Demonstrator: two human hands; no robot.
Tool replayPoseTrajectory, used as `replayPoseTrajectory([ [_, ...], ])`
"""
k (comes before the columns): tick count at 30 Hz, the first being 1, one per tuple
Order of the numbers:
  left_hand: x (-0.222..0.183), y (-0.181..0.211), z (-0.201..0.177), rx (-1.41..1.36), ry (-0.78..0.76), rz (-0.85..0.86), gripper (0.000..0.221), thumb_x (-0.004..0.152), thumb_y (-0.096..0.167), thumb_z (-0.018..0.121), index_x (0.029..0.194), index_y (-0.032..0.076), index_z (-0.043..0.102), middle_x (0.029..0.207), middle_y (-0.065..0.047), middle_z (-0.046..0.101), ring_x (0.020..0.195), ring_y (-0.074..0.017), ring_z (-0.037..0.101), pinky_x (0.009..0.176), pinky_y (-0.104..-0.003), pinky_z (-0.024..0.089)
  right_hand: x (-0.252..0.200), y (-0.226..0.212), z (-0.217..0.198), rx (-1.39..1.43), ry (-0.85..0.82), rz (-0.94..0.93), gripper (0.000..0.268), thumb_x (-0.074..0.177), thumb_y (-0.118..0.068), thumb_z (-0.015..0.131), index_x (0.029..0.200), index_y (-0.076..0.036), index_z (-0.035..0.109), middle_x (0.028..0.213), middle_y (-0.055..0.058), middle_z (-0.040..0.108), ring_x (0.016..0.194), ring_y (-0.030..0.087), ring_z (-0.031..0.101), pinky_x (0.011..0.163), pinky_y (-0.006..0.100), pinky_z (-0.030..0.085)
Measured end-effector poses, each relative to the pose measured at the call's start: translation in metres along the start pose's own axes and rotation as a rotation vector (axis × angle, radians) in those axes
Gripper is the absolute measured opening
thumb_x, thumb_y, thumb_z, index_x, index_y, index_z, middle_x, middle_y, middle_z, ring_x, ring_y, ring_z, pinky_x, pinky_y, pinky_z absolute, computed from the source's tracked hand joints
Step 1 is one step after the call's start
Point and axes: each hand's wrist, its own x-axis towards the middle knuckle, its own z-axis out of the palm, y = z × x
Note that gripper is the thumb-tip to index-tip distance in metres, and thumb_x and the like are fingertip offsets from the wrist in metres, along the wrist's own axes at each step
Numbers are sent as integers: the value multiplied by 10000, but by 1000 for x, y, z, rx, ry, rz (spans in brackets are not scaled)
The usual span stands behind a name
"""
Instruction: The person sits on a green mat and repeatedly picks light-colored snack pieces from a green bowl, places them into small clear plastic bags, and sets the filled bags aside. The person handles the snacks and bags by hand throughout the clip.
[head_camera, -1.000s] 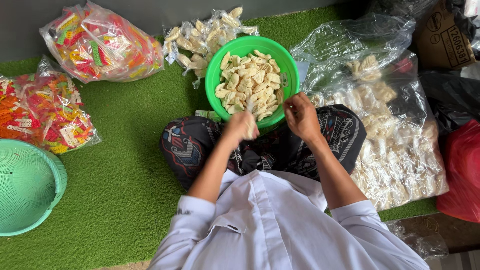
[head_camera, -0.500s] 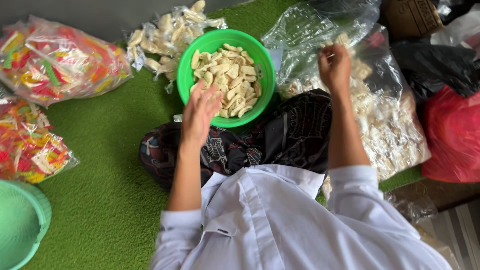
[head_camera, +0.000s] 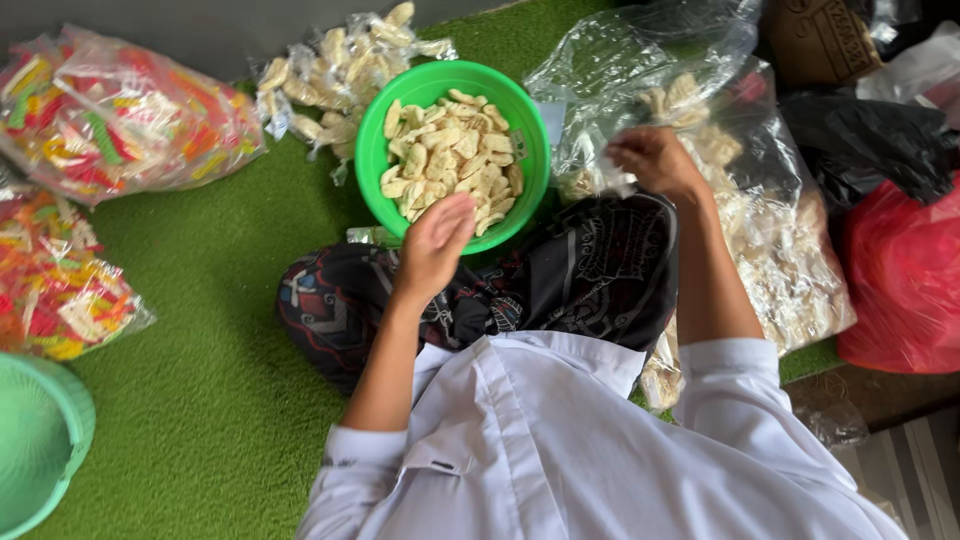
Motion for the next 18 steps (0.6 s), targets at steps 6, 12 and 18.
replayPoseTrajectory([
  [6, 22, 46, 35, 449, -72, 425, 604, 917, 162, 808, 1412, -49, 534, 1323, -188, 650, 1258, -279, 623, 1082, -396, 488, -32, -128, 43, 187, -454, -169, 145, 976, -50, 627, 1084, -45, 723, 866, 55, 721, 753, 138, 661, 683, 286, 588],
  [12, 26, 42, 29, 215, -121, 205, 386, 966, 153, 756, 1299, -2, 636, 1060, -51, 726, 1006, -147, 715, 974, -313, 587, -38, -168, 69, 447, -387, -250, 55, 1002, -37, 660, 1054, -17, 662, 948, 23, 692, 878, 96, 647, 786, 265, 548],
  [18, 10, 9, 0, 84, -239, 54, 354, 928, 115, 776, 1232, -27, 662, 992, -49, 709, 937, -128, 678, 889, -297, 565, -25, -162, 72, 584, -23, -324, 36, 1060, -75, 624, 1057, -45, 643, 916, 9, 668, 810, 84, 630, 728, 258, 540],
])
